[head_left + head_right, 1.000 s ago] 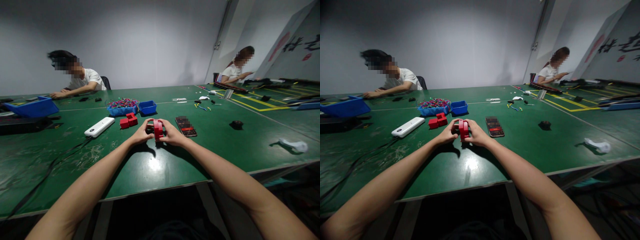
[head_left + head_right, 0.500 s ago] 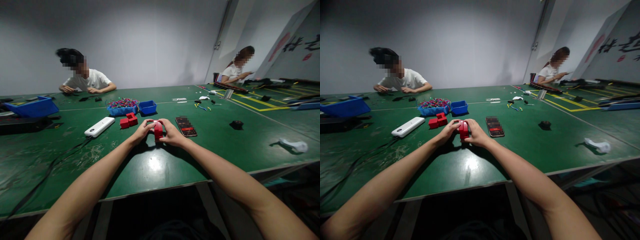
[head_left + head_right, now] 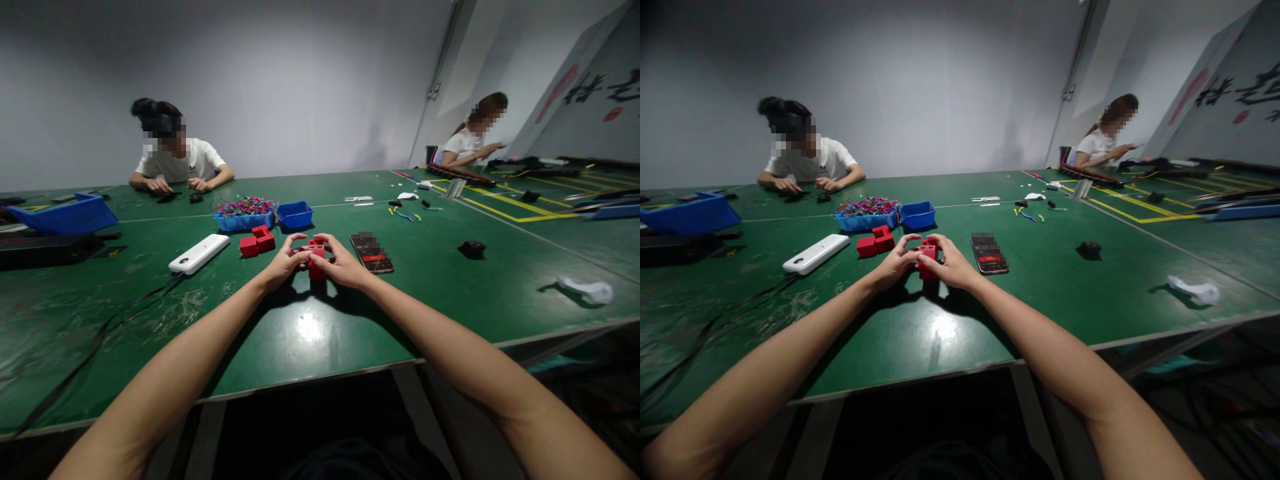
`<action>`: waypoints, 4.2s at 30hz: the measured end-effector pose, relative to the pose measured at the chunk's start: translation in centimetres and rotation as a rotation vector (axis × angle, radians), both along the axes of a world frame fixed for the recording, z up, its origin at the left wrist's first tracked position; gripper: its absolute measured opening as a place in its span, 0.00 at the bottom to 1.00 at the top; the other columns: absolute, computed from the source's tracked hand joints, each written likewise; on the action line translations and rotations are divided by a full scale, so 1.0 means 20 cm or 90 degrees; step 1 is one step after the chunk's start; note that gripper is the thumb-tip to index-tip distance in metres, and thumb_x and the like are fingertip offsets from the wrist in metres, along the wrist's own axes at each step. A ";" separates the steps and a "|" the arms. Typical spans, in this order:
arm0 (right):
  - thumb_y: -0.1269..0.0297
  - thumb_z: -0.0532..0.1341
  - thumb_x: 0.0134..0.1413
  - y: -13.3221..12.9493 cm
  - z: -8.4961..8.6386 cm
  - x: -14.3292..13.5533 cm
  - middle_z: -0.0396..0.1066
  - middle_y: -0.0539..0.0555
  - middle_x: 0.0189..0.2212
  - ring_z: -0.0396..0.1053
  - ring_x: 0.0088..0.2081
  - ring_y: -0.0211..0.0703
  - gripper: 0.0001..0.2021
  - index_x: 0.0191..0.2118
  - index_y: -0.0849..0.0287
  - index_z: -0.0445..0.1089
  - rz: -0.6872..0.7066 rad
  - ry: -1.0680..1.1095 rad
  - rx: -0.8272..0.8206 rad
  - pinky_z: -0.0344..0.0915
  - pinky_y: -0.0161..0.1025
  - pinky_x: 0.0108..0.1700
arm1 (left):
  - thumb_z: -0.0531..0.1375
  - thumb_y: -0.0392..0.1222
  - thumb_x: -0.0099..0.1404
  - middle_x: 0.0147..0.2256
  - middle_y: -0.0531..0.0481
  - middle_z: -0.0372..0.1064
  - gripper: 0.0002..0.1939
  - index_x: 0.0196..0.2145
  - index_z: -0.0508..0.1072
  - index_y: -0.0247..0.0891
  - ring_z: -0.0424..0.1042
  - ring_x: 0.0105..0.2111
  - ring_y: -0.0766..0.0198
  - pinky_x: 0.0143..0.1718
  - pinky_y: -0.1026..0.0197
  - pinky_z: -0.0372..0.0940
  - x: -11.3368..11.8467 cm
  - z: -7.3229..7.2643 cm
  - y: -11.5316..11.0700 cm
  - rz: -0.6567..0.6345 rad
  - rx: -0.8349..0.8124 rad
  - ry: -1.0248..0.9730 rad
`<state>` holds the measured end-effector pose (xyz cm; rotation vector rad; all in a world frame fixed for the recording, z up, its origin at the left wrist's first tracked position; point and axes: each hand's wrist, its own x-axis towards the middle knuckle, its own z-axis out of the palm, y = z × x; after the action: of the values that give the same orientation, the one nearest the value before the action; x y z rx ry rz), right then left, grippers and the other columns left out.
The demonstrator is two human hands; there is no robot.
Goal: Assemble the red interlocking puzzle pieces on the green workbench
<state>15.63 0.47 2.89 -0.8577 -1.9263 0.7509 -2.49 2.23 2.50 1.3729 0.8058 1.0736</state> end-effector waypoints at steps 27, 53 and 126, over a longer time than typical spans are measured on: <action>0.58 0.66 0.47 0.00 0.00 -0.02 0.70 0.55 0.47 0.71 0.45 0.44 0.37 0.62 0.54 0.53 0.063 0.074 -0.184 0.67 0.43 0.49 | 0.67 0.52 0.50 0.39 0.43 0.76 0.27 0.43 0.75 0.30 0.73 0.36 0.59 0.41 0.60 0.64 0.05 -0.01 -0.01 0.041 0.025 0.001; 0.55 0.64 0.50 0.00 -0.03 -0.01 0.70 0.56 0.48 0.71 0.45 0.44 0.37 0.63 0.56 0.51 0.067 0.022 -0.089 0.68 0.42 0.47 | 0.68 0.55 0.47 0.38 0.42 0.77 0.30 0.43 0.77 0.30 0.74 0.35 0.56 0.40 0.57 0.66 0.04 0.02 -0.03 0.032 0.053 0.033; 0.61 0.73 0.34 0.01 0.00 0.04 0.66 0.60 0.50 0.69 0.43 0.46 0.52 0.64 0.57 0.45 0.057 -0.111 0.017 0.67 0.41 0.45 | 0.49 0.28 0.61 0.36 0.28 0.74 0.16 0.36 0.77 0.28 0.74 0.39 0.45 0.35 0.53 0.64 -0.07 0.19 -0.11 0.212 0.226 1.146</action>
<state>16.40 0.57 2.86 -0.8490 -2.1370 0.7223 -3.91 0.06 6.22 2.4594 2.1986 -0.1536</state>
